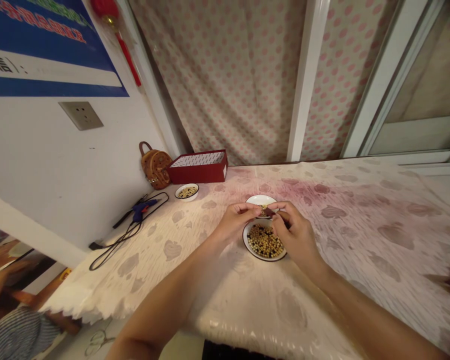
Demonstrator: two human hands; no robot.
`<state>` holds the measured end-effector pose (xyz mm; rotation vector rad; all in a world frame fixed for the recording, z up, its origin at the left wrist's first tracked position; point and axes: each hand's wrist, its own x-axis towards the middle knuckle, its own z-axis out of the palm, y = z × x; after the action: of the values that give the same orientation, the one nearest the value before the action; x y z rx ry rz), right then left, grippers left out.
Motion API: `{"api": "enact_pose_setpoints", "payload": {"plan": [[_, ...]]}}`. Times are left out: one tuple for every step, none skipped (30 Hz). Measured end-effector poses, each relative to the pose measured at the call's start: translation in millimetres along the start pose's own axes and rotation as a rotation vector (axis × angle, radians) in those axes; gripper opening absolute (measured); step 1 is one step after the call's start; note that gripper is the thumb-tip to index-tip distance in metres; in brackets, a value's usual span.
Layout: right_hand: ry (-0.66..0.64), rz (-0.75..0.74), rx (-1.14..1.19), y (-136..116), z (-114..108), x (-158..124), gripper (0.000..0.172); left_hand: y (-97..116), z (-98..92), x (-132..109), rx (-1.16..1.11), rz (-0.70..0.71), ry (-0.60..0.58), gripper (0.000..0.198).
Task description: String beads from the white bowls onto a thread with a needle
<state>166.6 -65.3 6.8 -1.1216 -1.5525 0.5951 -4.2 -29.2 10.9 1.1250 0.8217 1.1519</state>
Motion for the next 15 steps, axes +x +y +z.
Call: {"api": "enact_pose_setpoints", "payload": {"plan": [[0.021, 0.012, -0.007, -0.5, -0.5, 0.3, 0.018, -0.3, -0.8, 2.2, 0.052, 0.022, 0.018, 0.030], [0.040, 0.024, -0.012, -0.8, -1.1, 0.9, 0.018, -0.9, -1.5, 5.5, 0.123, 0.052, 0.038, 0.026], [0.058, 0.034, -0.015, -1.1, -1.7, 1.5, 0.018, -1.6, -2.0, 9.8, 0.209, 0.089, 0.057, 0.021], [0.073, 0.040, -0.016, -1.2, -2.4, 2.3, 0.019, -2.4, -2.1, 14.9, 0.304, 0.130, 0.072, 0.016], [0.086, 0.045, -0.015, -1.1, -3.0, 3.2, 0.019, -3.1, -2.1, 20.6, 0.403, 0.170, 0.086, 0.011], [0.095, 0.047, -0.011, -0.8, -3.6, 4.2, 0.019, -3.5, -1.8, 26.4, 0.500, 0.203, 0.098, 0.007], [0.100, 0.048, -0.006, -0.4, -4.2, 5.3, 0.018, -3.5, -1.5, 31.8, 0.594, 0.225, 0.105, 0.006], [0.105, 0.050, 0.001, 0.3, -4.8, 6.4, 0.018, -3.1, -1.0, 36.1, 0.682, 0.233, 0.109, 0.007], [0.110, 0.051, 0.010, 1.1, -5.2, 7.5, 0.017, -2.3, -0.4, 38.8, 0.763, 0.231, 0.112, 0.008], [0.116, 0.049, 0.021, 2.0, -5.6, 8.6, 0.017, -1.0, 0.2, 39.5, 0.835, 0.223, 0.114, 0.009], [0.121, 0.047, 0.031, 3.0, -5.9, 9.7, 0.016, 0.6, 0.9, 38.1, 0.895, 0.218, 0.115, 0.011], [0.133, 0.037, 0.046, 4.1, -6.1, 10.7, 0.016, 2.4, 1.9, 34.4, 0.942, 0.223, 0.114, 0.013], [0.139, 0.031, 0.057, 5.1, -6.1, 11.6, 0.015, 4.5, 3.2, 29.0, 0.978, 0.236, 0.109, 0.014], [0.142, 0.032, 0.063, 6.0, -6.2, 12.4, 0.015, 6.7, 4.8, 22.3, 1.003, 0.261, 0.090, 0.014], [0.149, 0.027, 0.067, 6.7, -6.2, 13.1, 0.016, 8.9, 6.8, 14.9, 1.018, 0.288, 0.052, 0.013]]}}
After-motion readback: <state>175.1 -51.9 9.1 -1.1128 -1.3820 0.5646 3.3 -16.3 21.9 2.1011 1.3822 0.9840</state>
